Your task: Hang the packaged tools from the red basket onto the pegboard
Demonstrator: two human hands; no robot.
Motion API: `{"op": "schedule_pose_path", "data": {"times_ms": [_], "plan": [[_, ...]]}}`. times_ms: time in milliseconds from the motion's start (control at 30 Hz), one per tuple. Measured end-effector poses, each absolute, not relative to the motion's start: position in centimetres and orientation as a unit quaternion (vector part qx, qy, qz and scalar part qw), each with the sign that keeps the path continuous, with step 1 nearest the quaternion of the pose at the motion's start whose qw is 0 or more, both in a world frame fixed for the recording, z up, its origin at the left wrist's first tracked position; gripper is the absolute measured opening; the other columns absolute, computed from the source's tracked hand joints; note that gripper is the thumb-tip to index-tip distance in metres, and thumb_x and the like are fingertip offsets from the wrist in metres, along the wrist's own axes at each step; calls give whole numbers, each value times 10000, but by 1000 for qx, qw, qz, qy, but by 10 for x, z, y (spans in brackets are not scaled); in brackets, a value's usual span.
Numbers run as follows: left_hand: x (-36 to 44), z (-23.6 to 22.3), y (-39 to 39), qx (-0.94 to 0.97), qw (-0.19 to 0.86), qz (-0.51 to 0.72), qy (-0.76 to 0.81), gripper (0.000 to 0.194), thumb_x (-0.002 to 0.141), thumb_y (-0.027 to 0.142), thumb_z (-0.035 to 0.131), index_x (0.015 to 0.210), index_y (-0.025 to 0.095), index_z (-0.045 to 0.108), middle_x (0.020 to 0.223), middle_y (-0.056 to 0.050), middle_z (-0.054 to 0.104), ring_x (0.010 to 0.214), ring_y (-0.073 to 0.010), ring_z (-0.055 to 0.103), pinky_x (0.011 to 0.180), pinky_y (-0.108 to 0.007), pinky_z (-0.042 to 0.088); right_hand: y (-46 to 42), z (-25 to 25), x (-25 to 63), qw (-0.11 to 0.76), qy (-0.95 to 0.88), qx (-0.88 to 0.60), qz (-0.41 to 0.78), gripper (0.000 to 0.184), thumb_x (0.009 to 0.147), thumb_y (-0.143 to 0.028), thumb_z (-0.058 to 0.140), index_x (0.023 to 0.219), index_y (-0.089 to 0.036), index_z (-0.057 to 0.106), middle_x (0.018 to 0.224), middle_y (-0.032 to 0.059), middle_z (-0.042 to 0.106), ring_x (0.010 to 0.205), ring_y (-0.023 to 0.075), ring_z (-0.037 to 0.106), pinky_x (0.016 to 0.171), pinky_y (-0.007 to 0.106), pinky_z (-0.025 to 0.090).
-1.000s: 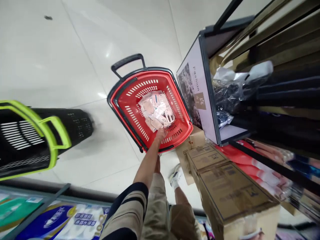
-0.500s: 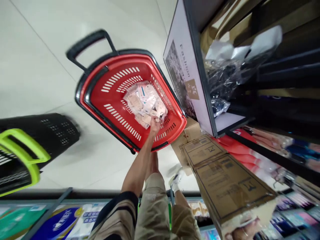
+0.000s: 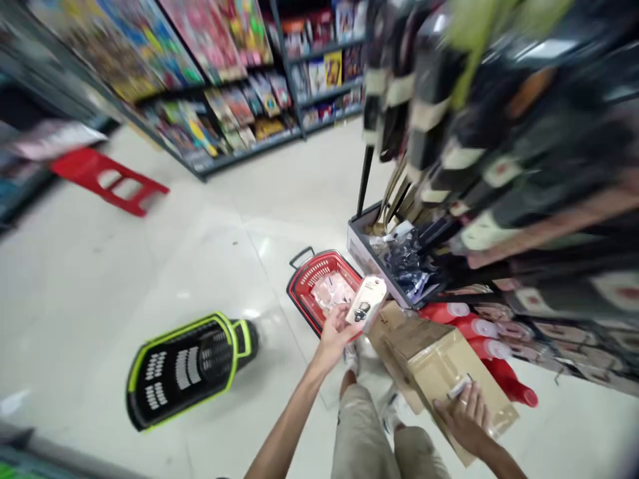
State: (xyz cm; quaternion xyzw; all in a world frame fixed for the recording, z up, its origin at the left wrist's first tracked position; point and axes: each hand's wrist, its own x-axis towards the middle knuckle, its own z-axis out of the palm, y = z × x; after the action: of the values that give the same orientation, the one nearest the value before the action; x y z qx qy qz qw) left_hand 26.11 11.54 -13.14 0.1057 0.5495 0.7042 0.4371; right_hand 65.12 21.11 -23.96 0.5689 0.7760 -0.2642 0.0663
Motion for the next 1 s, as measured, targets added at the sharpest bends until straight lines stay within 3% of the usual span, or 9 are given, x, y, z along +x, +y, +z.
{"op": "schedule_pose_path", "data": {"times_ms": [67, 133, 233, 300, 367, 467, 633, 833, 1000], "plan": [[295, -59, 113, 166, 422, 704, 547, 466, 768, 324, 904, 1143, 237, 642, 1198, -83, 706, 1103, -249, 679, 959, -346, 539, 217, -206, 641, 21, 762, 569, -309, 909, 704, -844, 503, 1267, -170, 738, 1516, 264, 546, 1493, 578, 322, 1158, 796, 263], [334, 5, 115, 209, 412, 710, 531, 452, 800, 314, 883, 1159, 237, 620, 1189, -68, 699, 1087, -219, 677, 967, -329, 531, 225, -147, 632, -34, 756, 518, -398, 825, 764, -812, 514, 1265, -194, 731, 1466, 219, 610, 1498, 501, 384, 1209, 710, 297], [398, 92, 126, 277, 417, 709, 497, 418, 820, 275, 871, 1137, 214, 604, 1112, -47, 703, 994, -178, 681, 902, -289, 537, 233, -17, 633, -170, 718, 413, -535, 601, 962, -682, 483, 1280, -224, 707, 1355, 159, 699, 1340, 362, 605, 1197, 563, 417], [442, 143, 138, 336, 434, 689, 473, 420, 811, 253, 879, 1122, 199, 601, 1084, -50, 708, 970, -175, 681, 858, -270, 543, 233, 75, 649, -277, 666, 353, -596, 507, 996, -617, 542, 1318, -247, 667, 1311, 121, 719, 1233, 303, 671, 1121, 500, 509], [486, 187, 154, 391, 459, 665, 442, 421, 818, 235, 874, 1126, 193, 589, 1085, -57, 711, 968, -175, 684, 847, -265, 548, 231, 153, 677, -381, 630, 315, -599, 476, 988, -548, 636, 1368, -261, 621, 1251, 93, 736, 1159, 258, 698, 1062, 434, 551], [547, 234, 177, 458, 491, 635, 383, 412, 838, 205, 858, 1136, 202, 574, 1108, -48, 702, 997, -163, 689, 886, -261, 551, 226, 229, 731, -492, 615, 302, -538, 413, 930, -491, 756, 1246, -241, 664, 1122, 65, 753, 996, 220, 717, 925, 354, 591], [606, 271, 197, 549, 553, 547, 307, 399, 873, 265, 837, 1191, 193, 606, 1181, -82, 714, 1095, -188, 695, 973, -288, 557, 208, 272, 800, -578, 565, 346, -476, 316, 909, -466, 790, 1062, -211, 685, 930, 25, 733, 752, 157, 657, 658, 264, 567], [612, 285, 205, 550, 611, 502, 270, 387, 876, 352, 825, 1165, 162, 652, 1115, -109, 737, 987, -226, 724, 842, -337, 630, 180, 284, 812, -620, 532, 400, -416, 415, 905, -520, 773, 1143, -190, 695, 1031, 72, 754, 841, 188, 685, 748, 329, 619], [607, 298, 211, 561, 605, 509, 246, 409, 868, 395, 826, 1162, 167, 657, 1119, -111, 758, 990, -244, 736, 861, -365, 628, 182, 299, 798, -625, 536, 437, -361, 440, 895, -571, 752, 1056, -164, 716, 953, 70, 745, 758, 174, 646, 694, 318, 589]]}}
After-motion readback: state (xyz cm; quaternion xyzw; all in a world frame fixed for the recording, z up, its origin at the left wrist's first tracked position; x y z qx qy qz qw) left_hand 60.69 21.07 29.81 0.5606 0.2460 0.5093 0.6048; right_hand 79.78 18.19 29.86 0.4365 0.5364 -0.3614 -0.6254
